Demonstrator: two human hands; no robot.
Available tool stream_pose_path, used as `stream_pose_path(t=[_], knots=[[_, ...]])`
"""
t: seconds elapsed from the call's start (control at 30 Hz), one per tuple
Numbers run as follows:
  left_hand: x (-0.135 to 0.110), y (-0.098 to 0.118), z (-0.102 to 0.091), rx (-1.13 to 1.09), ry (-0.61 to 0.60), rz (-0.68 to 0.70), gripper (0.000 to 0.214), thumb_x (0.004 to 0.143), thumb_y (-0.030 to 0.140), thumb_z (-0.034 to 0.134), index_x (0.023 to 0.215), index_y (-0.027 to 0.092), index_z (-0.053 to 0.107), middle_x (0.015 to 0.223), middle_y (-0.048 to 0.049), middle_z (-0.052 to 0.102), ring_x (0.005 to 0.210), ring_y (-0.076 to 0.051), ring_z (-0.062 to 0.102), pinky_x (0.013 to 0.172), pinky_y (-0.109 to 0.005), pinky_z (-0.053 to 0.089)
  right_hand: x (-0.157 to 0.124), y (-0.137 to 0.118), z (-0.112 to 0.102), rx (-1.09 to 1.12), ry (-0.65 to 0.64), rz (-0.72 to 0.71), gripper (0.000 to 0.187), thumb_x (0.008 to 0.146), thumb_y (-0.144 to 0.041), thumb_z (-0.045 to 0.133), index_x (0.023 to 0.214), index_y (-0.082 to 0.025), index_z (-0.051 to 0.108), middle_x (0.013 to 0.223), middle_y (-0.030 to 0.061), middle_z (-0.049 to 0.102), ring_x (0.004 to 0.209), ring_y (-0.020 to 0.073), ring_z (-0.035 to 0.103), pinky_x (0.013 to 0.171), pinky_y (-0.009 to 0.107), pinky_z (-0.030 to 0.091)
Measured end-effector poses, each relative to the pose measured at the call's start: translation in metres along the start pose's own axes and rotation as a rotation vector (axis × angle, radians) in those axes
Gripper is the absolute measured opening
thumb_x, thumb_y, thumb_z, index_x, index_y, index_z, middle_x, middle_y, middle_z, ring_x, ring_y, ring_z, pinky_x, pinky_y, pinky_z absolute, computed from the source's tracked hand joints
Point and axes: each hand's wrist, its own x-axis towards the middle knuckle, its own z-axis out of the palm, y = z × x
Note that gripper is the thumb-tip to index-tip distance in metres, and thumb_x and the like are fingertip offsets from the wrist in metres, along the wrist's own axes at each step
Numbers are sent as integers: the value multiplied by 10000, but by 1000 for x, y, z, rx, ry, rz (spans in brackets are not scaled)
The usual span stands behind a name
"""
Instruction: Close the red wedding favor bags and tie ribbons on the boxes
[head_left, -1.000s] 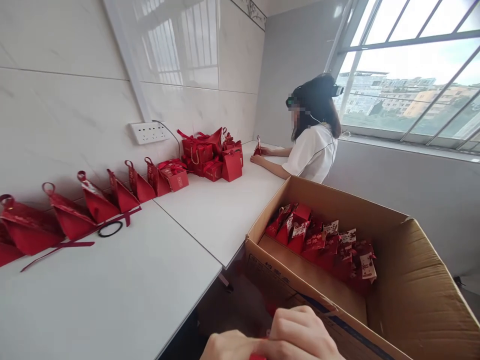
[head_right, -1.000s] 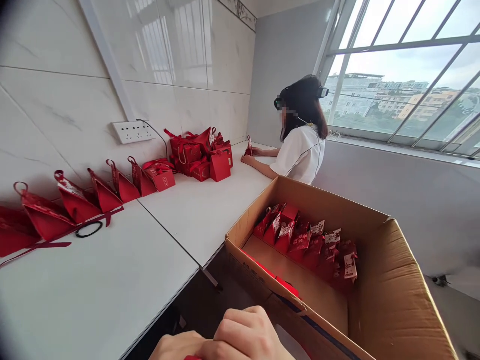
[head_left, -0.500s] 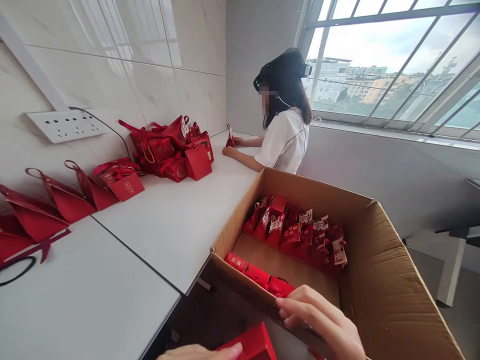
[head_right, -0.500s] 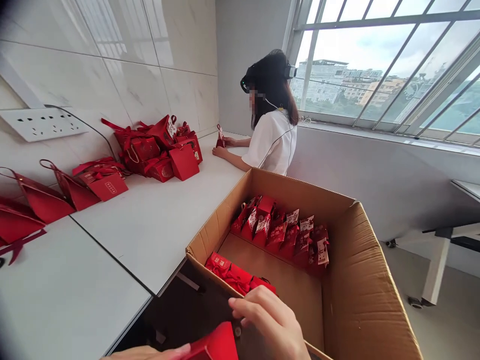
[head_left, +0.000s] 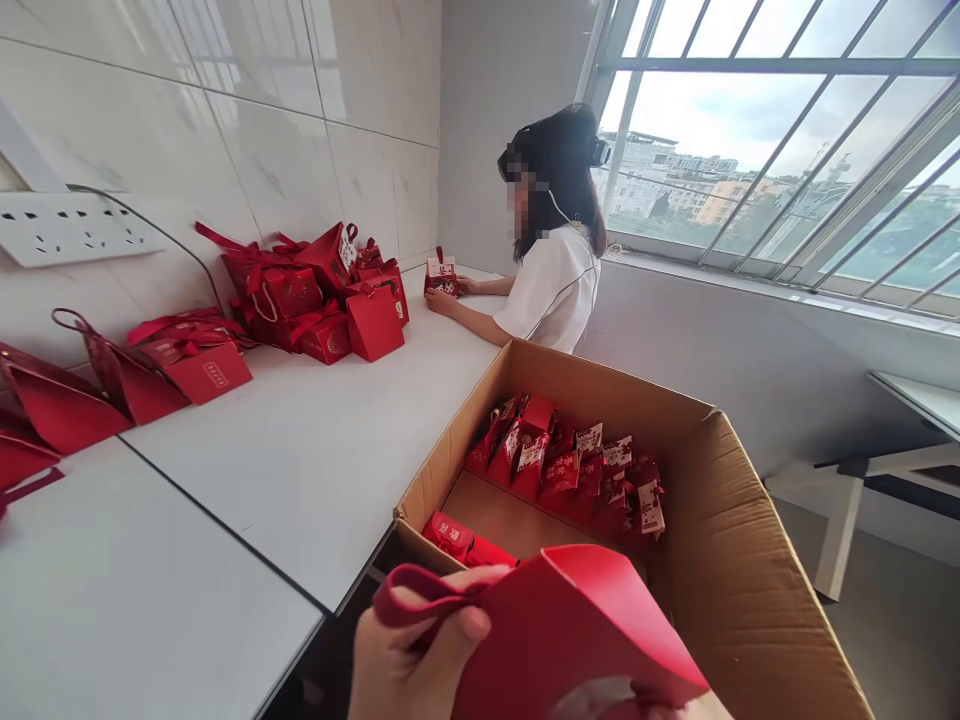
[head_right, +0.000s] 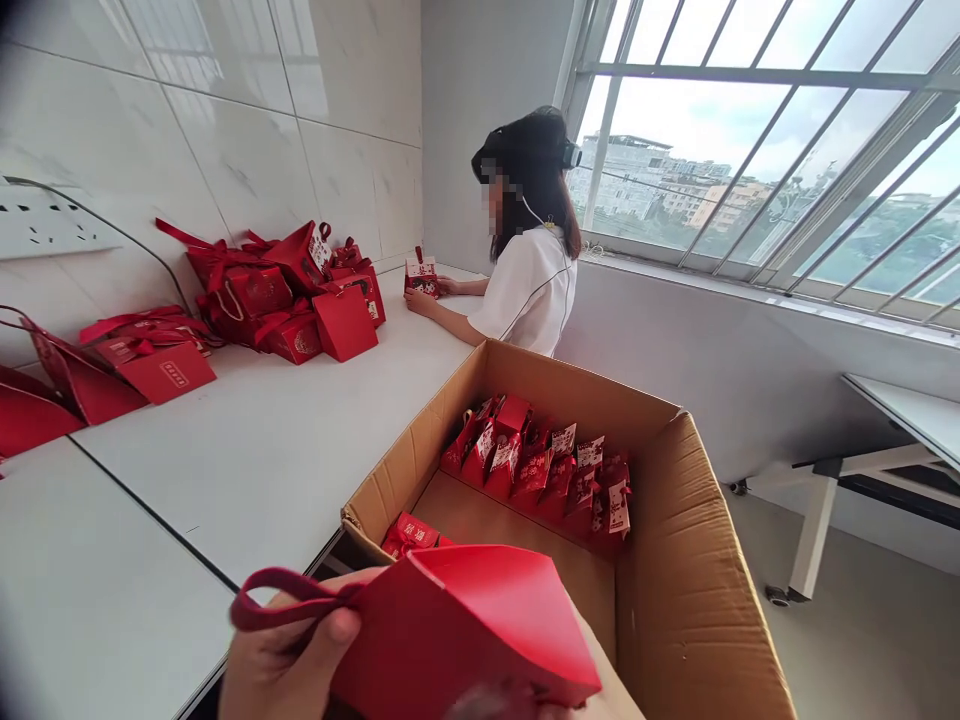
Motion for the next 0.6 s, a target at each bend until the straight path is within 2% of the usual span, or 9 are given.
stream_pose_path(t=[0.07,0.1,0.13,0.17,0.2,0.27,0.33,0.47,0.6], knots=[[19,-10,13,-3,-88,124,822,823,759,230,1206,155,635,1064,-138,713,962,-284,676,805,-361,575,14,-1,-27,-19,105,19,570,534,-700,707,838,-221,653,666,85,655,633,289,646,600,419,558],[27,-19,18,69,-111,200,860,826,760,172,1288,147,562,1158,-155,673,1071,-290,633,897,-396,536,25,-3,-42,-14,190,37,572,492,-711,718,778,-223,633,663,85,661,651,302,656,602,427,564],[34,-30,22,189,-116,273,826,848,733,186,1333,147,508,1229,-162,633,1160,-292,580,977,-433,482,38,-7,-57,-9,296,59,580,456,-696,739,774,-226,619,684,85,672,666,308,665,597,428,572],[40,-42,26,342,-104,339,741,879,677,256,1333,146,501,1264,-163,609,1212,-296,538,1031,-473,424,54,-12,-71,2,408,73,573,495,-669,729,842,-228,613,768,92,691,725,311,678,635,431,583],[45,-54,28,494,-74,392,615,907,587,338,1278,144,550,1261,-156,613,1228,-302,521,1057,-511,378,70,-17,-85,2,500,78,556,550,-646,699,899,-225,597,841,99,696,784,312,685,662,428,593],[48,-74,33,701,3,485,379,912,404,437,1079,150,664,1191,-135,655,1188,-307,541,1051,-535,348,104,-24,-109,-79,552,68,505,660,-545,648,1038,-226,547,1059,97,668,964,292,665,754,392,604],[47,-85,36,776,58,538,275,894,312,466,935,164,694,1106,-107,687,1111,-290,574,1007,-502,366,134,-23,-125,-228,613,102,454,760,-456,569,1141,-232,469,1242,86,588,1092,245,621,815,320,598],[41,-87,37,761,62,550,224,883,273,481,890,171,680,979,-68,699,968,-244,595,921,-435,379,174,1,-134,-358,695,237,496,835,-440,522,1237,-183,385,1326,144,517,1141,238,597,806,266,602],[37,-84,36,743,60,520,198,878,233,479,876,169,666,947,-44,686,917,-216,579,895,-408,364,192,26,-123,-510,674,361,591,845,-498,523,1296,-148,369,1303,180,537,1114,279,611,741,287,623]])
